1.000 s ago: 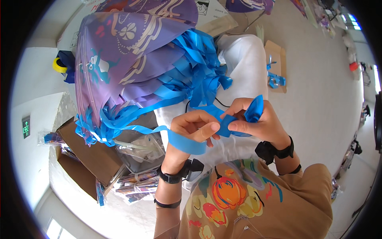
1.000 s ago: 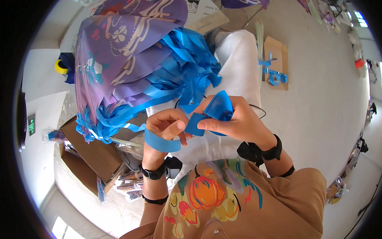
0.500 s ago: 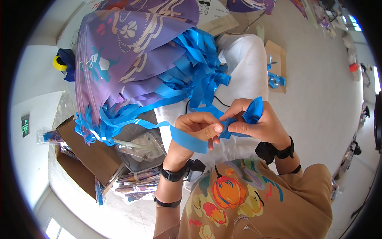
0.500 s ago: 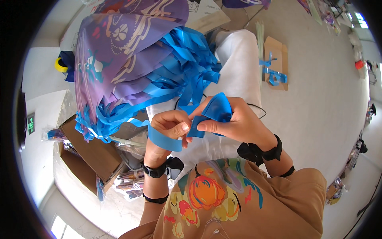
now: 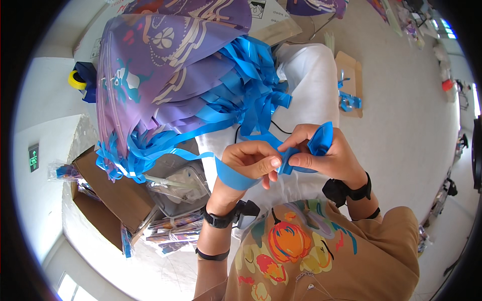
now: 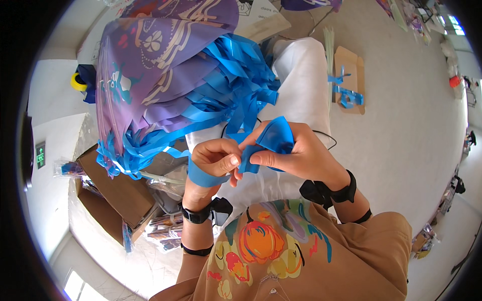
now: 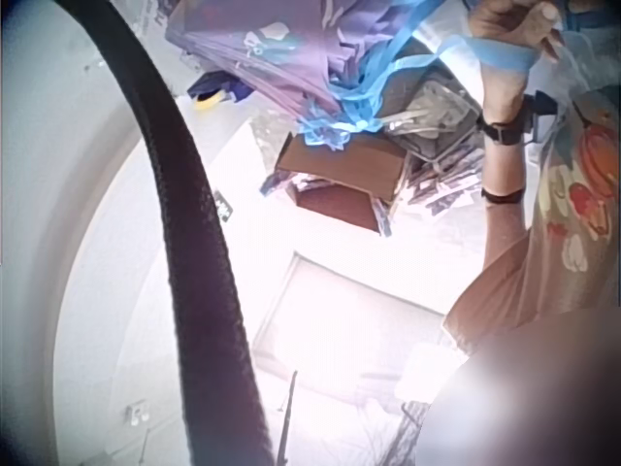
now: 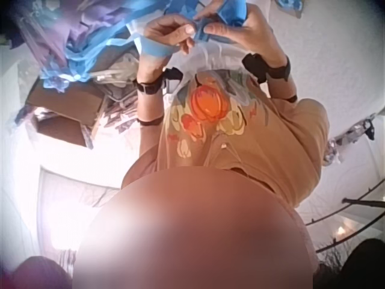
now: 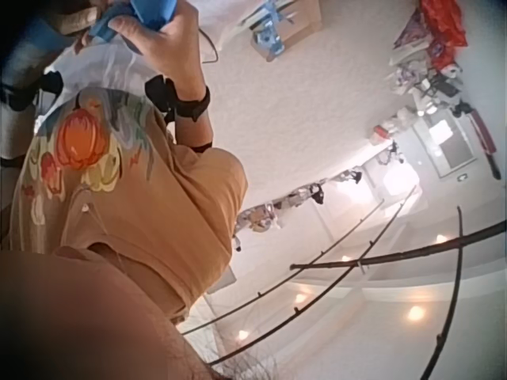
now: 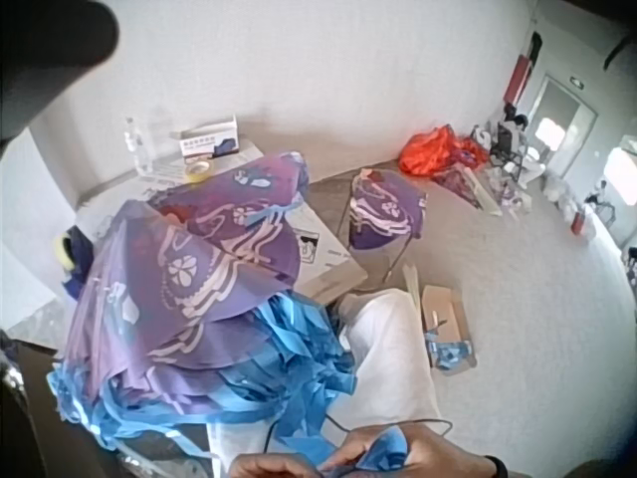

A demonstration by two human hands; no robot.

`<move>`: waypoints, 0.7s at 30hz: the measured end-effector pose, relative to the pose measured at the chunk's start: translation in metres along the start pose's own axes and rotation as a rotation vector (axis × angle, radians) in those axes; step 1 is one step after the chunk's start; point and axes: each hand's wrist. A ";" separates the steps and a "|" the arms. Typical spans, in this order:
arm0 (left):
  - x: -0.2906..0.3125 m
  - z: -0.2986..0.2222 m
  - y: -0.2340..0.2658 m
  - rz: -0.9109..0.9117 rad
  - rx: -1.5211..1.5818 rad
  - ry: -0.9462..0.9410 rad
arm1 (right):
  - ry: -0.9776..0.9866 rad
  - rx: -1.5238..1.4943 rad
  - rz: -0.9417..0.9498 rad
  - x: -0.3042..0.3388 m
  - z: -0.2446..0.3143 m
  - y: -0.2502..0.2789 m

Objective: Fold and organize plastic character kites and their ribbons.

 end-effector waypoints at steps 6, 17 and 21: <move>-0.002 -0.011 -0.016 -0.153 -0.130 0.041 | 0.040 -0.130 -0.048 -0.001 0.011 -0.005; -0.025 0.016 0.018 -0.425 -1.158 -0.043 | 0.123 0.024 -0.531 -0.052 0.016 0.064; 0.069 0.073 0.102 -0.209 -1.408 -0.173 | 0.333 0.052 -0.856 -0.090 0.058 0.125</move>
Point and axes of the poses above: each hand's wrist, its own x-axis away from the middle knuckle, its own y-axis out of the back of the hand, z = x × y, and after that the axes turned 11 degrees about -x, right-handed
